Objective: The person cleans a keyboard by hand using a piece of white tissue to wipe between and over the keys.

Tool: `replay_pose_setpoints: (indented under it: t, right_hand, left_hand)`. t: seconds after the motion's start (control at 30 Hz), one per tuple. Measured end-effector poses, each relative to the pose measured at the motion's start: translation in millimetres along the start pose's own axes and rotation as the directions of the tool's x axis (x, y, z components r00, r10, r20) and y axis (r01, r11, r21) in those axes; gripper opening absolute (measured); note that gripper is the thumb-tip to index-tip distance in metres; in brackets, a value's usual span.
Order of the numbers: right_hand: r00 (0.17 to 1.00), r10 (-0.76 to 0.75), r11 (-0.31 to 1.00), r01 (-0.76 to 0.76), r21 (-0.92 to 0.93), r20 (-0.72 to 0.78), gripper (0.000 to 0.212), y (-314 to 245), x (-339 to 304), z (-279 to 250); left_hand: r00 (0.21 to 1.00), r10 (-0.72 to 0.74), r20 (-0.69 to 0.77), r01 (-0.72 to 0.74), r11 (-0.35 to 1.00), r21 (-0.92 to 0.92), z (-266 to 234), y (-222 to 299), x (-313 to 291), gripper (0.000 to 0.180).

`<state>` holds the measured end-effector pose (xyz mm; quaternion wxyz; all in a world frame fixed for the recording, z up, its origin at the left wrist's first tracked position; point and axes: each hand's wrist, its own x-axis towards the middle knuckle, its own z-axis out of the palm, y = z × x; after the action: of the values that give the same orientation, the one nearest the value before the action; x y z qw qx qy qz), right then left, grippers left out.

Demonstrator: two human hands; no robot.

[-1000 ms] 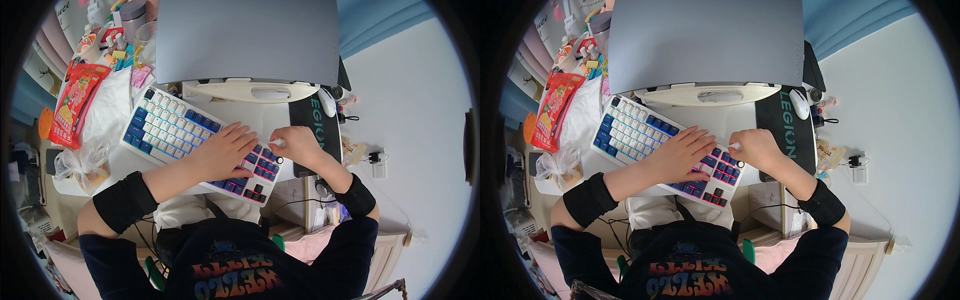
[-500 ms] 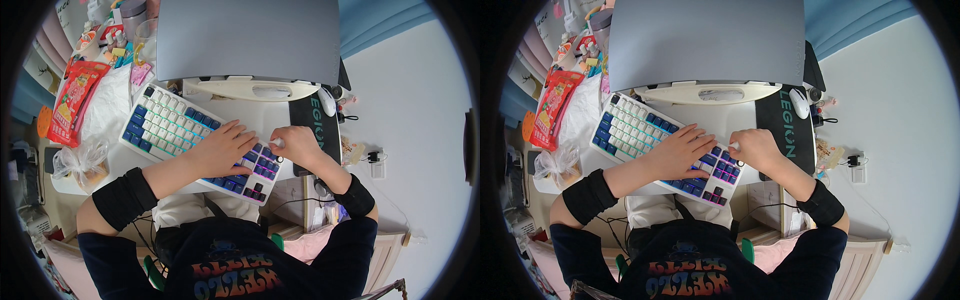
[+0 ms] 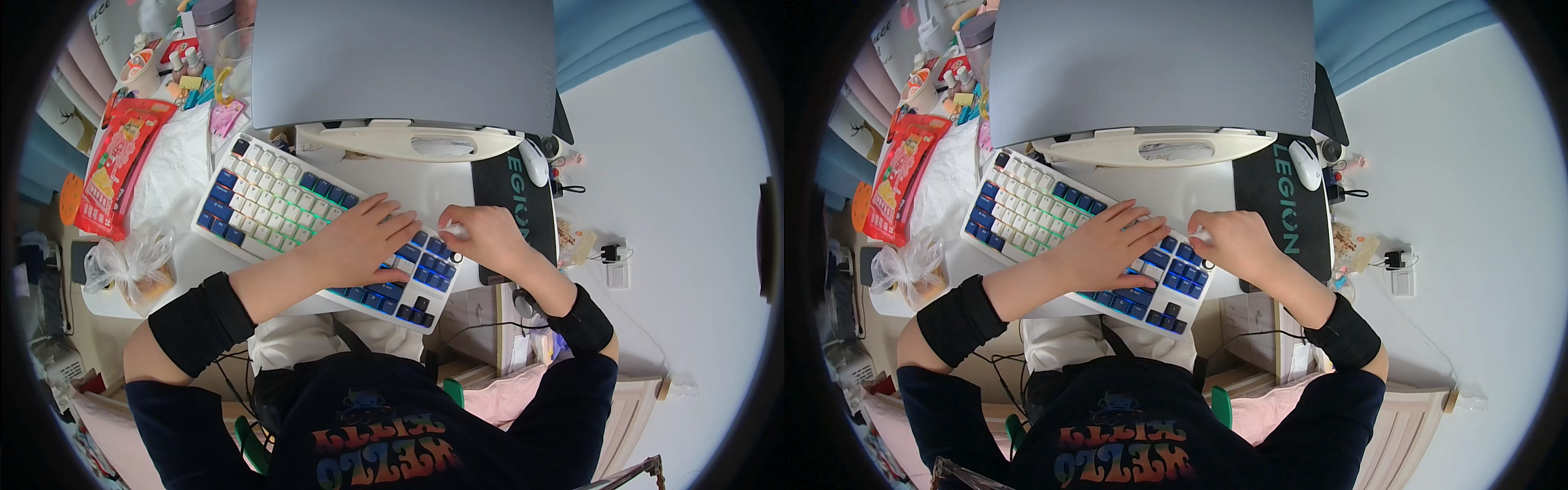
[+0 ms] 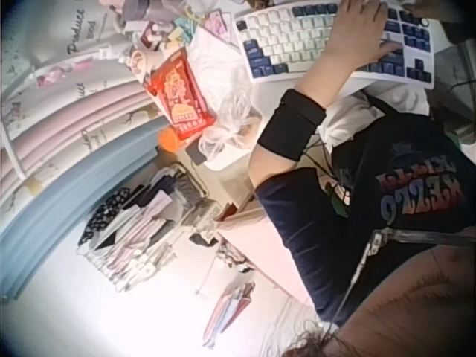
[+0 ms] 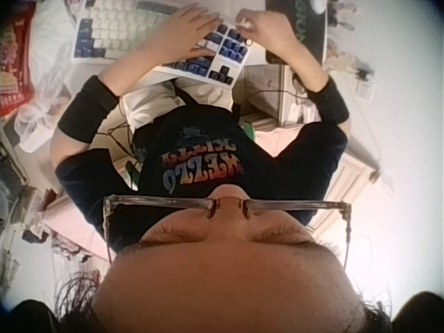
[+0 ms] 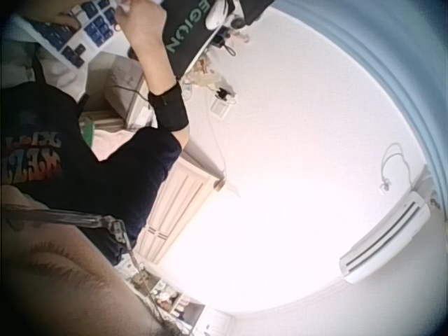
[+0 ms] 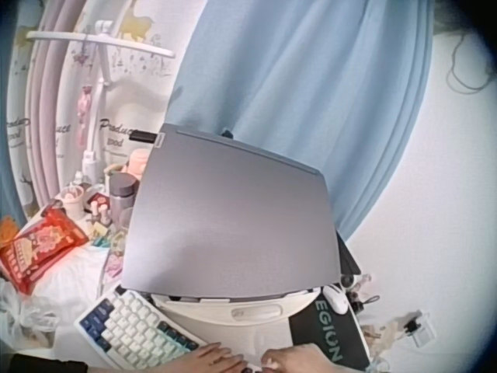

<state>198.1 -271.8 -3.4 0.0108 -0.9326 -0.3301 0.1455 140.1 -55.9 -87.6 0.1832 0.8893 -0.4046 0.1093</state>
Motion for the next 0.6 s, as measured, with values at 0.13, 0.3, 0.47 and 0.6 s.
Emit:
replay_pose_setpoints:
  t: [0.13, 0.3, 0.47, 0.6]
  right_hand:
    - [0.998, -0.052, 0.985, 0.058, 0.161, -0.042, 0.014, 9, -7, 3]
    - [0.999, -0.013, 0.876, 0.032, 0.481, -0.042, 0.012, 21, -8, 10]
    - [0.998, 0.064, 0.843, -0.051, 0.535, -0.005, 0.011, 20, -6, 8]
    - [0.989, 0.143, 0.885, -0.111, 0.452, -0.037, 0.013, 13, -7, 7]
  left_hand:
    - [1.0, 0.005, -0.011, -0.005, 1.0, -0.008, 0, 0, 0, 0.07]
    - [1.0, -0.003, 0.012, 0.002, 1.0, 0.014, 0, 1, 0, 0.07]
    - [1.0, -0.007, 0.009, 0.007, 1.0, 0.011, 1, 0, -1, 0.07]
    - [1.0, -0.011, 0.01, 0.011, 1.0, 0.009, 2, 0, -1, 0.069]
